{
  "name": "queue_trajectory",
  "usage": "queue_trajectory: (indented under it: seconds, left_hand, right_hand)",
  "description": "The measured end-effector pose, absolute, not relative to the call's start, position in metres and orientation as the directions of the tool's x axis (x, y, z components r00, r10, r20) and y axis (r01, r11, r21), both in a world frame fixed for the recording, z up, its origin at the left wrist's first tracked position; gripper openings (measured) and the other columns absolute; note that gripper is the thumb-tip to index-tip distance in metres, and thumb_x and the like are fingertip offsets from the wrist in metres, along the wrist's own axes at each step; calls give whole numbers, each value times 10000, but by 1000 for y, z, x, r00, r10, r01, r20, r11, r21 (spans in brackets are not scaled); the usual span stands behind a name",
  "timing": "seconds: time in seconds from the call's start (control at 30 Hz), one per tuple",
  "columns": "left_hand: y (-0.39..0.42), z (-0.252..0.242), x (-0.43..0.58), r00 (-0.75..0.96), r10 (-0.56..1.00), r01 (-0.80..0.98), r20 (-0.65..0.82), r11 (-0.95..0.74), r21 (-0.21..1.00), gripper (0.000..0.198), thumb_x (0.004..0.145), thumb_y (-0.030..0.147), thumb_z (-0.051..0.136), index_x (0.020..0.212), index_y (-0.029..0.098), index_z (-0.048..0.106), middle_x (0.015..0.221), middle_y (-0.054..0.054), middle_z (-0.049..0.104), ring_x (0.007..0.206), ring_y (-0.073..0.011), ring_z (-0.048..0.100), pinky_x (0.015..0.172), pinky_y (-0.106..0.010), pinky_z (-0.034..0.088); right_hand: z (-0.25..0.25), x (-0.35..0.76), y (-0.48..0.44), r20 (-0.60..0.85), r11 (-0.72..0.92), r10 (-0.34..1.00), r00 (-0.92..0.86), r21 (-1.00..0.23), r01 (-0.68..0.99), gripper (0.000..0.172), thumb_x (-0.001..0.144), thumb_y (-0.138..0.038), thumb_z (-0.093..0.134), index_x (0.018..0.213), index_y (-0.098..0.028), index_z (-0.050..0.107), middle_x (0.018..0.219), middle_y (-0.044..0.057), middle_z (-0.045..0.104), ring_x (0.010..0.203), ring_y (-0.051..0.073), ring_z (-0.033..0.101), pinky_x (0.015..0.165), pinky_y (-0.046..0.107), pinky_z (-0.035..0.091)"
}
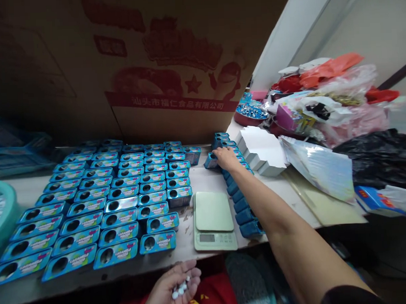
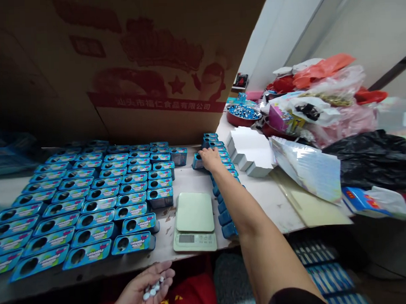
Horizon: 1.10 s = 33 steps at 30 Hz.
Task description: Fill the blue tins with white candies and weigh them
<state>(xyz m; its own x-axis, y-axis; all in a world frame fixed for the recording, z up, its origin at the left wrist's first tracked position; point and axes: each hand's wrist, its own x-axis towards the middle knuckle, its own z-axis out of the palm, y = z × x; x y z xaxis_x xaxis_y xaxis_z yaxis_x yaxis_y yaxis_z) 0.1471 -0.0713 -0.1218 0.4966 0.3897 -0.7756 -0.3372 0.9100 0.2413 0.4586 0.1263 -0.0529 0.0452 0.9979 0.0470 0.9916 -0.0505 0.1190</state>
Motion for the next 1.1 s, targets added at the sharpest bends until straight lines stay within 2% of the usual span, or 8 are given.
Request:
queue_trajectory:
  seconds: [0.3, 0.43, 0.53, 0.63, 0.7, 0.8, 0.97, 1.1]
  left_hand:
    - [-83, -120, 151, 541, 379, -360, -751, 911, 200, 299, 722, 163, 579, 990, 32, 572, 908, -160, 654, 777, -185, 632, 726, -273, 498]
    - [-87, -114, 153, 595, 377, -365, -710, 914, 179, 294, 759, 191, 541, 1015, 47, 558, 934, -148, 653, 816, -185, 627, 746, -280, 490]
    - [-91, -111, 152, 616, 382, -380, -689, 910, 165, 276, 780, 189, 508, 1017, 57, 556, 972, -145, 644, 861, -184, 616, 783, -288, 476]
    - [-91, -111, 151, 650, 421, -440, -633, 887, 137, 250, 810, 201, 454, 1001, 84, 566, 956, -120, 650, 870, -179, 610, 773, -294, 475]
    - [-91, -113, 150, 692, 426, -453, -582, 885, 109, 268, 830, 223, 415, 1025, 108, 560, 919, -95, 656, 749, -140, 622, 644, -248, 488]
    - [-91, -117, 150, 729, 394, -426, -560, 901, 80, 321, 854, 242, 360, 1101, 113, 522, 924, -89, 650, 602, -89, 589, 515, -197, 447]
    - [-94, -120, 151, 730, 345, -375, -590, 924, 76, 304, 856, 232, 350, 1030, 89, 555, 875, -94, 645, 706, -121, 597, 666, -242, 459]
    - [-95, -121, 155, 740, 383, -416, -553, 907, 71, 277, 857, 194, 348, 759, 105, 591, 653, -30, 604, 571, -88, 548, 688, -253, 455]
  right_hand:
    - [-21, 404, 2, 95, 345, 931, -353, 94, 934, 441, 793, -242, 503, 1218, -174, 411, 967, 80, 547, 903, 199, 466, 775, 305, 394]
    - [-26, 391, -26, 49, 374, 926, -375, 27, 927, 428, 799, -241, 504, 1213, -174, 420, 979, 80, 553, 916, 197, 478, 781, 311, 413]
    - [-31, 375, -49, 144, 315, 940, -309, -20, 949, 384, 826, -261, 466, 1197, -169, 432, 1099, 96, 520, 1001, 222, 448, 859, 362, 386]
    - [-47, 337, -86, 222, 339, 929, -297, -184, 923, 311, 849, -295, 414, 1144, -206, 457, 1104, 67, 517, 1001, 196, 448, 876, 331, 390]
    - [-65, 306, -112, 133, 490, 872, -471, -275, 827, 284, 830, -315, 444, 1094, -216, 480, 1025, 52, 542, 903, 172, 484, 808, 294, 427]
    - [-90, 275, -137, 61, 533, 842, -536, -240, 811, 285, 806, -221, 478, 1076, -129, 477, 979, 92, 534, 916, 198, 468, 813, 337, 411]
    - [-98, 279, -139, -32, 519, 839, -543, -256, 816, 148, 811, -170, 465, 940, -126, 523, 937, 63, 523, 871, 183, 454, 744, 288, 419]
    - [-91, 292, -133, -107, 467, 846, -522, -320, 824, 141, 832, -168, 446, 950, -145, 520, 915, 41, 531, 836, 157, 452, 669, 250, 422]
